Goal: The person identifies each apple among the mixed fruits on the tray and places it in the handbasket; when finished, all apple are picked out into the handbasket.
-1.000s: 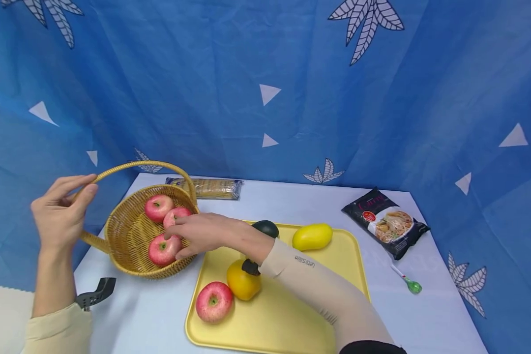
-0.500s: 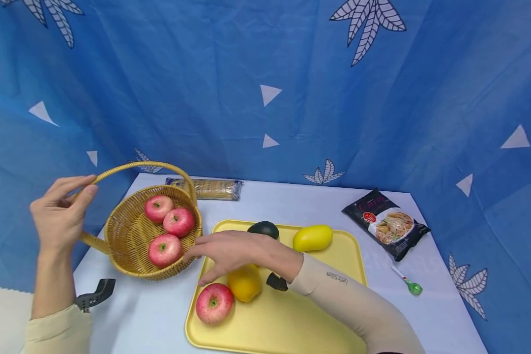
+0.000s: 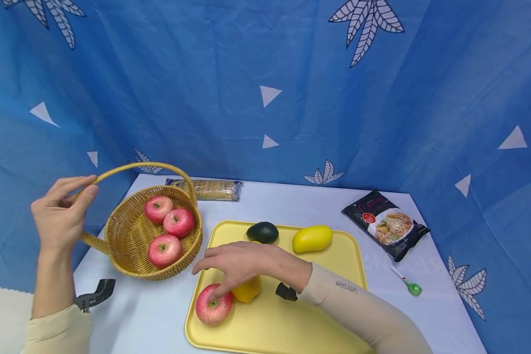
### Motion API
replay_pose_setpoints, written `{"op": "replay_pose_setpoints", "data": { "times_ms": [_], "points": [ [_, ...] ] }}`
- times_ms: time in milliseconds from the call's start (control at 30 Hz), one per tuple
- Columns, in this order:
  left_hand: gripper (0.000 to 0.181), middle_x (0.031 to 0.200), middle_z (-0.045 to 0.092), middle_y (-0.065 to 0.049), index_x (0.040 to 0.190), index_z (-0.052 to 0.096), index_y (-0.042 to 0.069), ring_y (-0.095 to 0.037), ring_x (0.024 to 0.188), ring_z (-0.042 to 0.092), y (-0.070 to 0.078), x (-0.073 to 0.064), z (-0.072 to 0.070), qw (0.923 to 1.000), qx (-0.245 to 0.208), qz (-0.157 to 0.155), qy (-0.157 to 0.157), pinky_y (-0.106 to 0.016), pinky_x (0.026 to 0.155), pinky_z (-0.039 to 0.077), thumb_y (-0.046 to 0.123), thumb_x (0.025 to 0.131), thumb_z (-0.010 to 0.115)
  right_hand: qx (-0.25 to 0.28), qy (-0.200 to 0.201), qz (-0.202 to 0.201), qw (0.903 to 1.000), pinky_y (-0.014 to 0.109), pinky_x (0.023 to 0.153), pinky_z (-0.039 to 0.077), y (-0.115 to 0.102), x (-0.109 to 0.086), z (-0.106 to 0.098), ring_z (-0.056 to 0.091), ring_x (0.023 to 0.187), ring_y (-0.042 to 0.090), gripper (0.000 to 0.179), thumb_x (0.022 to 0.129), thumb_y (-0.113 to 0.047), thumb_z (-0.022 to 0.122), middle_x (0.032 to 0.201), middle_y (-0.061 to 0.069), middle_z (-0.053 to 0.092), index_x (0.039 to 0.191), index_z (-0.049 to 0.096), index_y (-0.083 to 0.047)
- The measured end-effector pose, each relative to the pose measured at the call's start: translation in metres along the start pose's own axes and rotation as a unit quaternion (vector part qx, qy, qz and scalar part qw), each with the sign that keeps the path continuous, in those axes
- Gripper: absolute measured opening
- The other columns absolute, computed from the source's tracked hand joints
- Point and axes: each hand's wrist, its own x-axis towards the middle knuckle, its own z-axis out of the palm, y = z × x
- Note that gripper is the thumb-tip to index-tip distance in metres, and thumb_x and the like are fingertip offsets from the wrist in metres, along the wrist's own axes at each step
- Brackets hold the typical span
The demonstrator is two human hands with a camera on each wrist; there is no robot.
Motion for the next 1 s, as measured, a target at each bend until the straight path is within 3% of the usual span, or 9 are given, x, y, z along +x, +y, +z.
{"op": "replay_pose_setpoints", "data": {
  "times_ms": [267, 433, 667, 833, 1000],
  "points": [
    [0.020, 0.100, 0.070, 0.001, 0.107, 0.073, -0.012, -0.003, 0.042, 0.027, 0.001, -0.001, 0.000, 0.9999, 0.010, -0.003, -0.002, -0.021, 0.040, 0.019, -0.012, 0.088, 0.069, -0.002, -0.033, -0.011, 0.9994, 0.040, 0.104, 0.041, -0.006, 0.001, 0.015, 0.048, 0.123, 0.001, 0.068, 0.086, -0.066, 0.067, 0.135, -0.017, 0.053, 0.146, 0.048, -0.040],
    [0.020, 0.100, 0.069, 0.005, 0.107, 0.072, -0.013, -0.002, 0.042, 0.027, 0.002, -0.001, 0.000, 0.9998, 0.018, -0.002, -0.001, -0.020, 0.040, 0.020, -0.012, 0.088, 0.069, -0.006, -0.026, -0.028, 0.9993, 0.031, 0.097, 0.041, -0.009, 0.000, 0.022, 0.050, 0.115, -0.002, 0.070, 0.083, -0.068, 0.067, 0.131, -0.018, 0.054, 0.145, 0.050, -0.039],
    [0.020, 0.100, 0.070, 0.002, 0.108, 0.073, -0.011, -0.002, 0.041, 0.027, 0.002, -0.001, -0.001, 0.9998, 0.018, -0.002, -0.001, -0.021, 0.039, 0.020, -0.012, 0.088, 0.069, -0.017, -0.028, -0.033, 0.9989, 0.027, 0.095, 0.039, -0.012, 0.003, 0.026, 0.050, 0.113, -0.003, 0.069, 0.083, -0.065, 0.071, 0.132, -0.017, 0.053, 0.144, 0.050, -0.040],
    [0.020, 0.100, 0.069, 0.006, 0.108, 0.072, -0.012, -0.003, 0.042, 0.028, 0.002, -0.001, -0.001, 0.9996, 0.027, -0.011, -0.001, -0.020, 0.040, 0.021, -0.010, 0.088, 0.069, -0.043, -0.037, -0.033, 0.9978, 0.024, 0.093, 0.038, -0.015, 0.007, 0.030, 0.050, 0.110, -0.003, 0.071, 0.081, -0.064, 0.074, 0.130, -0.017, 0.052, 0.144, 0.050, -0.041],
    [0.020, 0.100, 0.069, 0.007, 0.108, 0.072, -0.012, -0.003, 0.042, 0.027, 0.002, 0.000, 0.000, 0.9996, 0.026, -0.011, -0.003, -0.020, 0.040, 0.020, -0.010, 0.089, 0.069, -0.106, -0.041, -0.033, 0.9929, 0.026, 0.088, 0.037, -0.019, 0.011, 0.034, 0.052, 0.107, -0.001, 0.072, 0.080, -0.067, 0.073, 0.128, -0.016, 0.053, 0.143, 0.051, -0.041]
  ]
}}
